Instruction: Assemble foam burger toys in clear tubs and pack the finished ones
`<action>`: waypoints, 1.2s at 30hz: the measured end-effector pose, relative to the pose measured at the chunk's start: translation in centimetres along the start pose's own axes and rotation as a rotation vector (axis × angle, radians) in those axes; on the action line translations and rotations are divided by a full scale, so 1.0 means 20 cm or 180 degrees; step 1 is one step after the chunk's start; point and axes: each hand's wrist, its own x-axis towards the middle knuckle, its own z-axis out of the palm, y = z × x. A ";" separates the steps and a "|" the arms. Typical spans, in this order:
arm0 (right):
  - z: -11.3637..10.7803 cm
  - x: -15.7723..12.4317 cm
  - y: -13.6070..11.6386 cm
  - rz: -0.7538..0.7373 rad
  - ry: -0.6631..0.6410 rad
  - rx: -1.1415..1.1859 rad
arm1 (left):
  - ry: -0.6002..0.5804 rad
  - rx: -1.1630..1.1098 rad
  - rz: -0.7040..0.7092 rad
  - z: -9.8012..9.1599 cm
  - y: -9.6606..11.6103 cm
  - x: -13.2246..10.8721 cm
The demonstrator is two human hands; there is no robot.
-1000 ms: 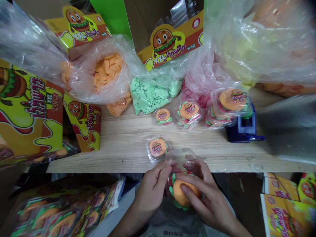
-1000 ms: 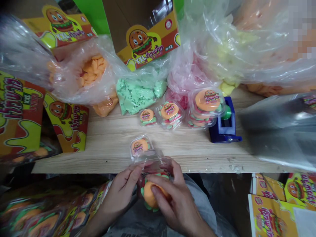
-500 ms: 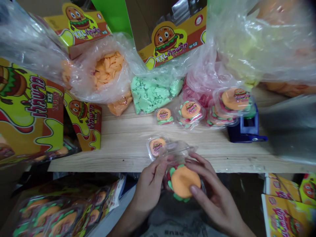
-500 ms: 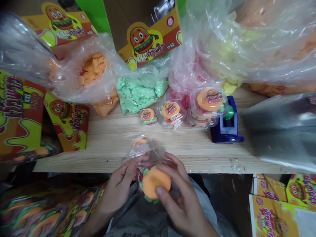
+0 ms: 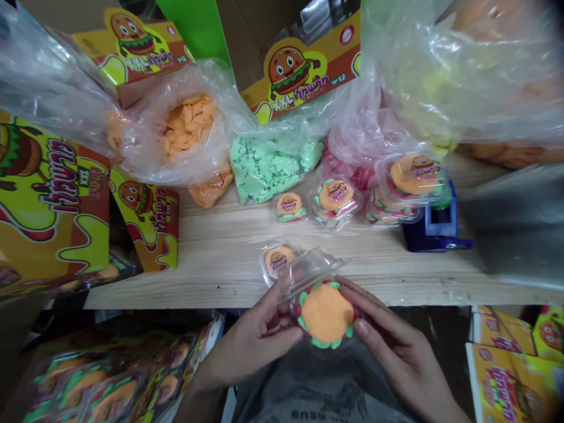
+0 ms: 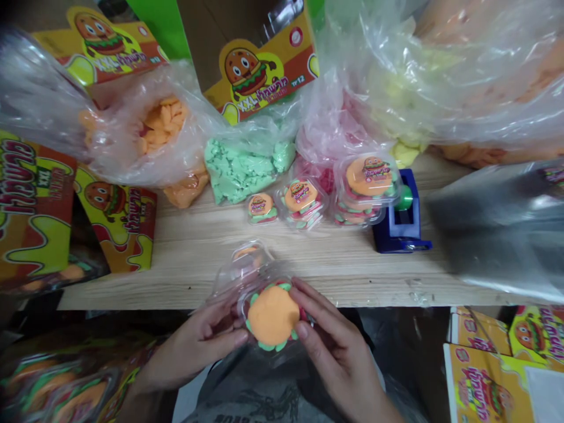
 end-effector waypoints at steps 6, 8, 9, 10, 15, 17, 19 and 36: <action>0.03 0.01 -0.01 -0.0123 0.0136 -0.0093 | 0.0382 -0.0065 0.0147 0.05 0.02 0.05; 0.04 0.01 0.00 -0.0275 0.0137 -0.0170 | 0.0642 -0.0057 0.0157 0.06 0.02 0.07; 0.05 0.01 0.01 -0.0321 0.0125 -0.0182 | 0.0764 -0.0024 0.0142 0.07 0.02 0.07; 0.06 0.00 0.01 -0.0332 0.0111 -0.0169 | 0.0840 0.0014 0.0131 0.07 0.01 0.07; 0.06 0.00 0.00 0.0160 0.0195 0.0682 | 0.0332 0.0235 0.0122 0.01 0.02 0.00; 0.06 0.01 -0.02 0.0430 0.0118 0.1172 | 0.0152 0.0367 0.0240 -0.01 0.03 -0.03; 0.05 0.01 -0.04 0.0680 -0.0023 0.1486 | 0.0143 0.0661 0.0395 -0.01 0.04 -0.05; 0.06 0.03 -0.06 0.1191 -0.0605 0.2659 | 0.0231 0.1976 0.0787 0.00 0.00 0.01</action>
